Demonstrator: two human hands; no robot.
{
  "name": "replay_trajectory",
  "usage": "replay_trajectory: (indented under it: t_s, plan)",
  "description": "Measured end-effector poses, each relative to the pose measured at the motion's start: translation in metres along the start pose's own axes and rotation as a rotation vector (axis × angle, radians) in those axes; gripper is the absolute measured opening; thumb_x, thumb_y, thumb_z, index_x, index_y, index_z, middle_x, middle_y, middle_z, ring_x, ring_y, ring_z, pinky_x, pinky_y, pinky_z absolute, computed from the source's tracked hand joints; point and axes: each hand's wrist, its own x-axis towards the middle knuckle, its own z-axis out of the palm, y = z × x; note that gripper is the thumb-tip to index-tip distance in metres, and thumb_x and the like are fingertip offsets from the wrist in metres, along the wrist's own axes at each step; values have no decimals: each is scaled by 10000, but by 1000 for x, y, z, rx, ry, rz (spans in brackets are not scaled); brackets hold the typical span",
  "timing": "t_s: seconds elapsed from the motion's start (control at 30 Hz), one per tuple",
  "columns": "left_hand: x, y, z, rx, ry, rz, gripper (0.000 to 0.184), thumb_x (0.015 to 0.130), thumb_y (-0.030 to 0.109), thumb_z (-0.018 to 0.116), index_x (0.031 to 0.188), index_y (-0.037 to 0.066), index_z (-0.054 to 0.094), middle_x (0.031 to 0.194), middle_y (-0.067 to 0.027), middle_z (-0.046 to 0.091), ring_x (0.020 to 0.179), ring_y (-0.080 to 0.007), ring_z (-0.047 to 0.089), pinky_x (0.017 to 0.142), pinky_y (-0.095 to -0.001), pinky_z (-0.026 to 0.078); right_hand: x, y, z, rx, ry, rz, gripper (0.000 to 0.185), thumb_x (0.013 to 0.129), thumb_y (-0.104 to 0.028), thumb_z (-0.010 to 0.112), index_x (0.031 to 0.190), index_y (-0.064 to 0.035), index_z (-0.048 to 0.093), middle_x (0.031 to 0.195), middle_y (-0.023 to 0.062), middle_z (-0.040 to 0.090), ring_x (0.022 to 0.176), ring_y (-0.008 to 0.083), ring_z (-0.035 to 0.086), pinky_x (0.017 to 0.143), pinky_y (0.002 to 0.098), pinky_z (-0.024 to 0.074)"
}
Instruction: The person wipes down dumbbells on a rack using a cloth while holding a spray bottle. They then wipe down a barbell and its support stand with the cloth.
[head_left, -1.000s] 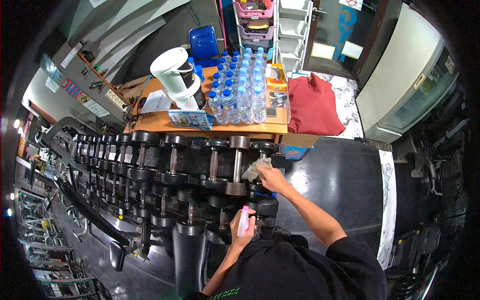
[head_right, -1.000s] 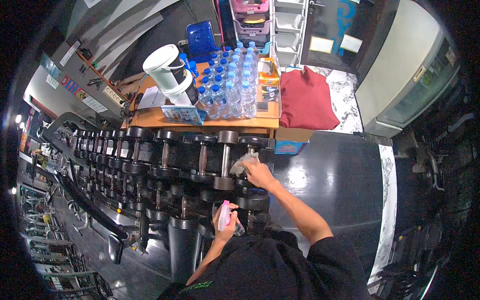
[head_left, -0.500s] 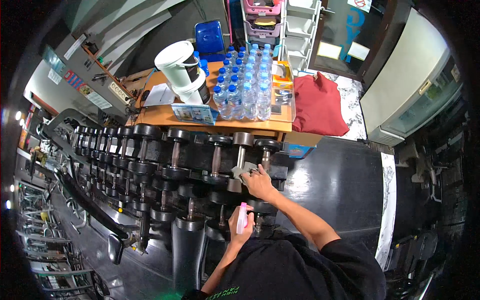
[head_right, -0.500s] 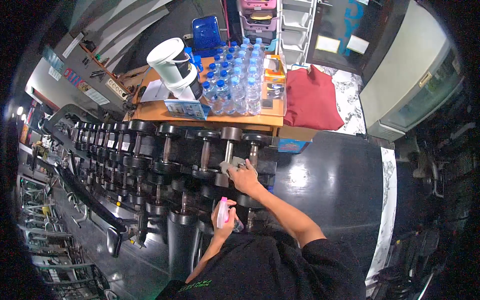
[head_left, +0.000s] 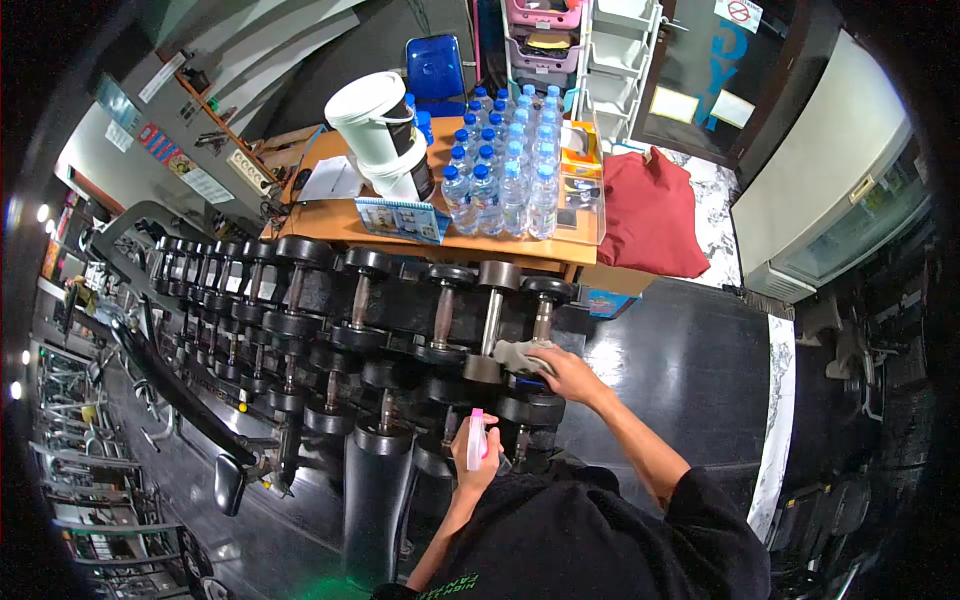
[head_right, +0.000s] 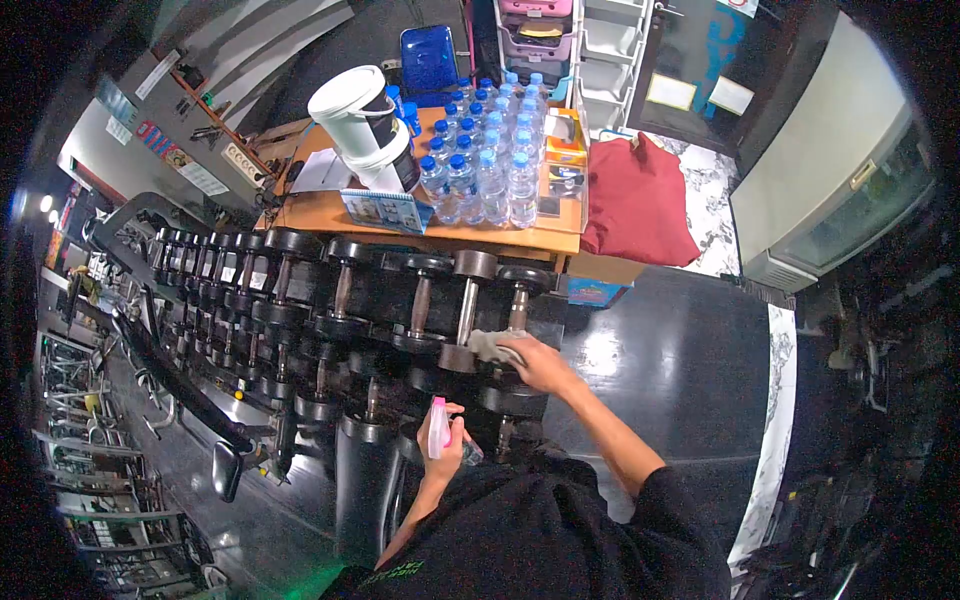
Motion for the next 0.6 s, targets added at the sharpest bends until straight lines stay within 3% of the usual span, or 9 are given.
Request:
replay_trajectory:
  t_s: [0.1, 0.17, 0.33, 0.43, 0.5, 0.6]
  plan:
    - [0, -5, 1, -5, -1, -2, 104, 889, -4, 597, 991, 13, 581, 888, -81, 626, 528, -137, 610, 498, -277, 480, -29, 29, 1, 59, 94, -40, 438, 879, -73, 628, 1305, -114, 531, 1262, 178, 597, 1130, 387, 583, 964, 433, 484]
    - [2, -7, 3, -6, -27, -9, 110, 888, -4, 599, 995, 15, 580, 886, -79, 624, 529, -136, 607, 502, -276, 480, -39, 45, 8, 70, 131, 103, 442, 887, -77, 621, 1315, -109, 518, 1261, 176, 599, 1122, 392, 586, 931, 446, 492]
    - [11, 1, 11, -14, -95, 53, 107, 879, -12, 605, 980, 15, 580, 883, -73, 624, 531, -132, 604, 510, -272, 478, -32, 47, 20, 136, 179, 212, 411, 893, -82, 620, 1294, -104, 535, 1205, 170, 636, 1084, 396, 607, 901, 449, 499]
    - [11, 4, 15, -45, -89, 47, 107, 874, -19, 603, 974, 11, 582, 890, -77, 629, 533, -132, 604, 510, -271, 477, -23, 27, 24, 75, 295, 122, 399, 857, -69, 637, 1249, -116, 581, 1177, 152, 655, 1070, 373, 621, 894, 432, 513]
    - [11, 5, 16, -71, -104, 20, 108, 872, -23, 602, 973, 10, 582, 895, -79, 632, 533, -132, 605, 509, -272, 478, -17, -5, 18, -13, 184, -29, 431, 793, -55, 662, 1213, -140, 616, 1163, 125, 665, 1062, 345, 632, 882, 414, 527]
    - [10, 6, 18, -72, -115, 25, 108, 872, -28, 597, 974, 6, 582, 902, -85, 636, 533, -131, 606, 506, -273, 479, 6, -38, 31, -161, 143, -78, 444, 771, -98, 661, 1205, -187, 624, 1053, 78, 679, 978, 291, 663, 852, 418, 528]
